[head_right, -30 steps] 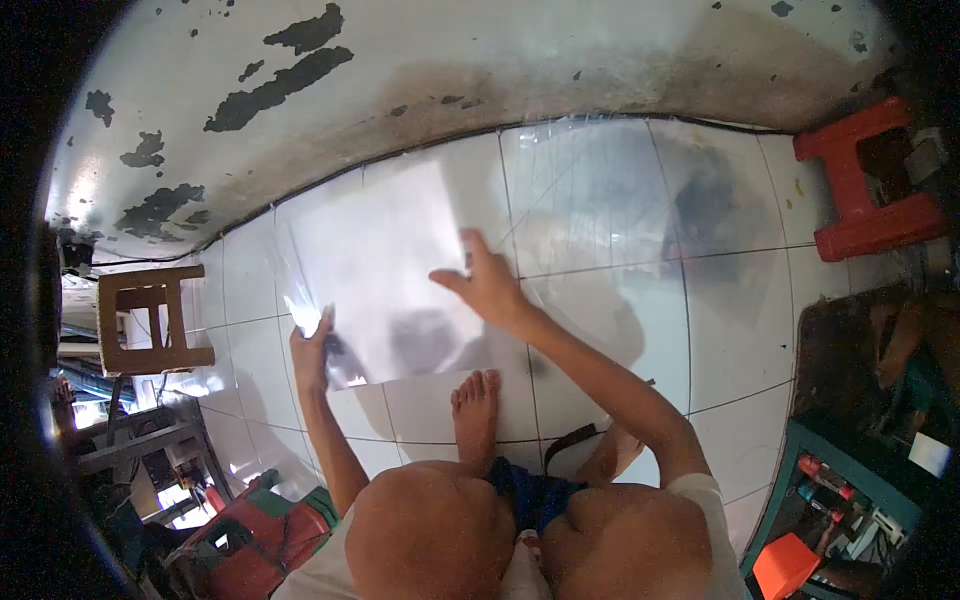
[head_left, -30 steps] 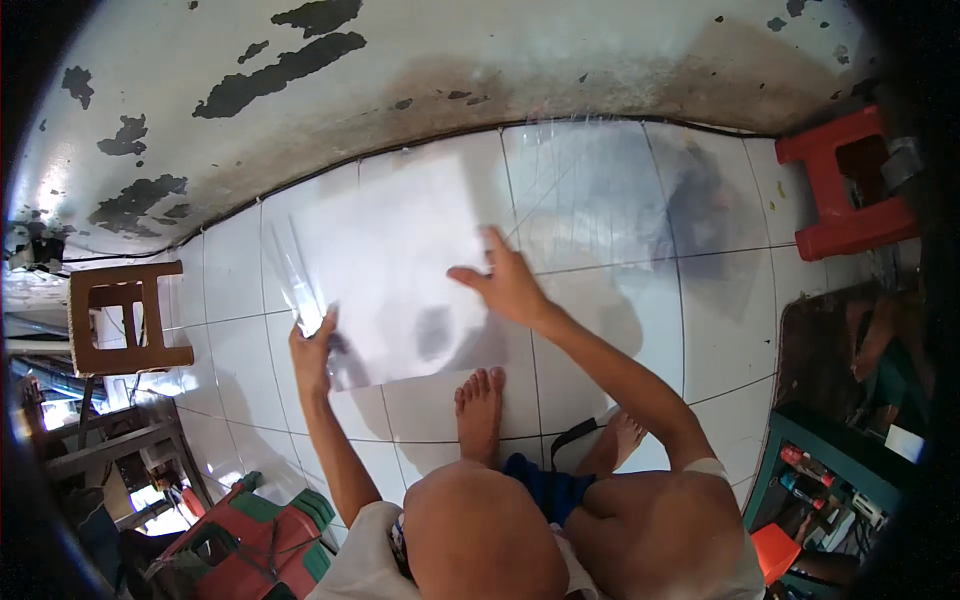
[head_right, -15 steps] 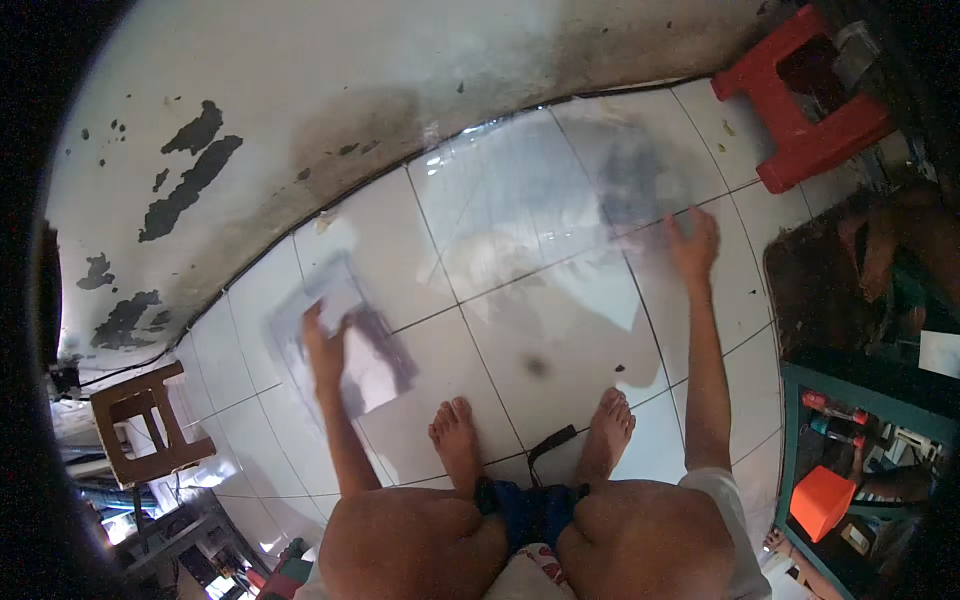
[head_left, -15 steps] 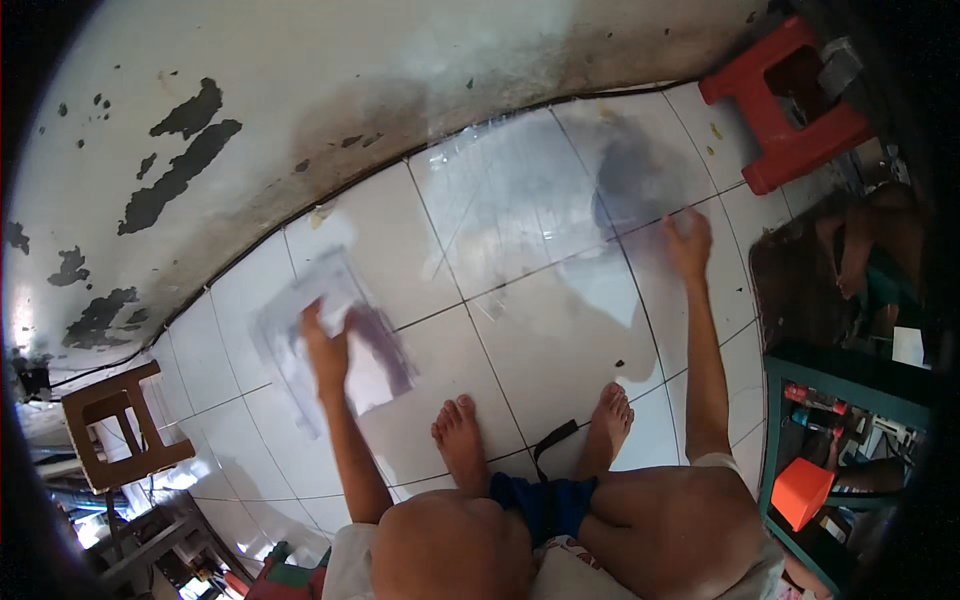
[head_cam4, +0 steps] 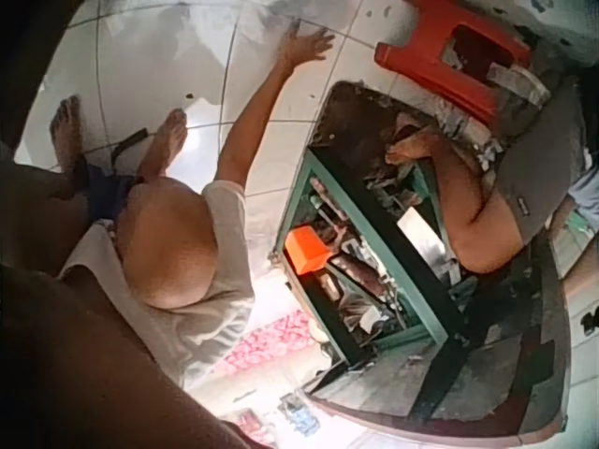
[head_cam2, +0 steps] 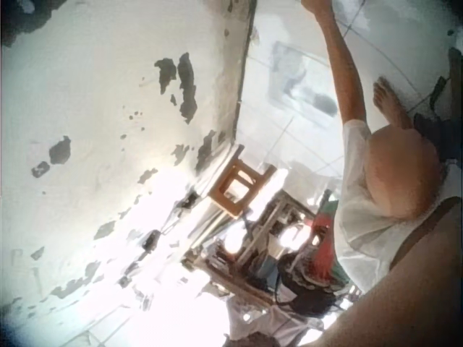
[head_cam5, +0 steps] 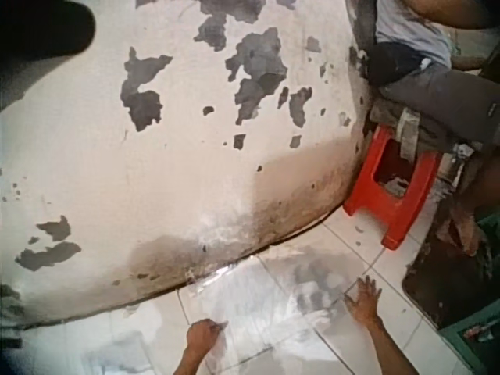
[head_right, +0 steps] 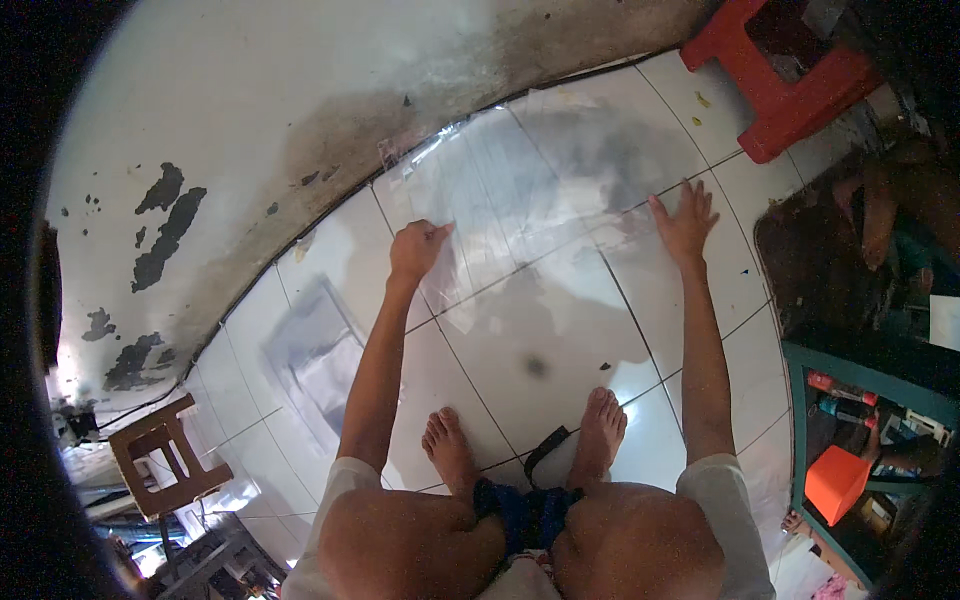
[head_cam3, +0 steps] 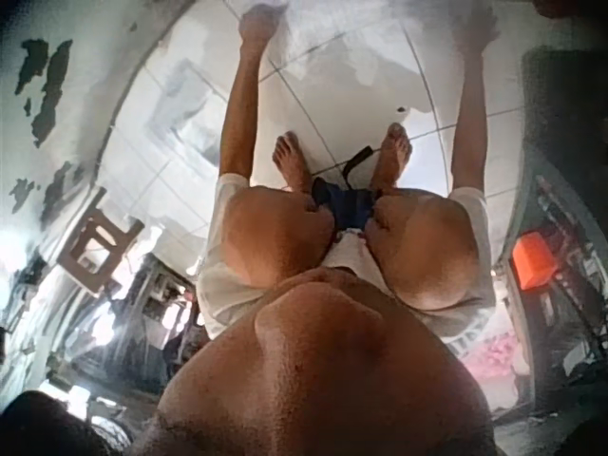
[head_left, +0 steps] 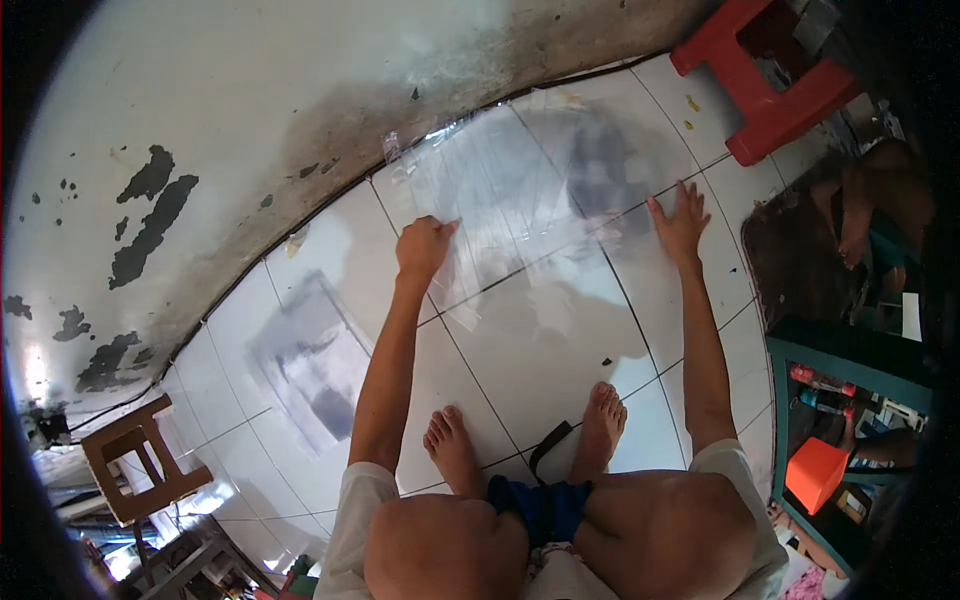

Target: The person sorts plastic sheets on the floor, picking them up one at a time and placing them into a stack.

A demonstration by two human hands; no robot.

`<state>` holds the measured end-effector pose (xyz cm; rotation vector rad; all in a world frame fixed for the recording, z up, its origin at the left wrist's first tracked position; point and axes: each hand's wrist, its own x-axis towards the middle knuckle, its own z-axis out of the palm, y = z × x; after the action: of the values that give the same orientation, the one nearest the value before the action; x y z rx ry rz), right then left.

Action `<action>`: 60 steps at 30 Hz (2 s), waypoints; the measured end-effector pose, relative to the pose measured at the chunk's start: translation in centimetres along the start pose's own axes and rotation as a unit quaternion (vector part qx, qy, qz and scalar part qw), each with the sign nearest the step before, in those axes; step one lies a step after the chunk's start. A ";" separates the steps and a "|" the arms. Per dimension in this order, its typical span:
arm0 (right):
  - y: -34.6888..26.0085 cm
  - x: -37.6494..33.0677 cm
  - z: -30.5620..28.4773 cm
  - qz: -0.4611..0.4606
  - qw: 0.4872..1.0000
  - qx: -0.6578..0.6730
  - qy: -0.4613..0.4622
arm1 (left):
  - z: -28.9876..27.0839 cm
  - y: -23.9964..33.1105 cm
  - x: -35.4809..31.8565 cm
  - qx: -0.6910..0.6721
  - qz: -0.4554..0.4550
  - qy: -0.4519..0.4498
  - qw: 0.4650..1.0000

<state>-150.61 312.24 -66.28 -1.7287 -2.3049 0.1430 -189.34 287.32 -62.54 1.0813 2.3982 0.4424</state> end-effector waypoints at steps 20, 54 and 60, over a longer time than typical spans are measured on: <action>1.0 -1.0 -3.4 0.184 0.981 0.029 -0.061 | 9.5 18.0 6.4 -0.080 0.042 0.071 0.993; -2.1 2.2 -10.7 0.104 0.858 0.431 -0.258 | 4.1 2.7 1.8 -0.096 0.036 0.274 0.956; -10.4 2.3 -26.7 0.022 0.933 0.334 -0.132 | 6.7 4.8 -1.0 -0.070 0.162 0.205 0.963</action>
<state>-153.91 309.47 -37.84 -1.4517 -2.0175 1.0900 -182.22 290.23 -65.65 1.4364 2.4829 1.0199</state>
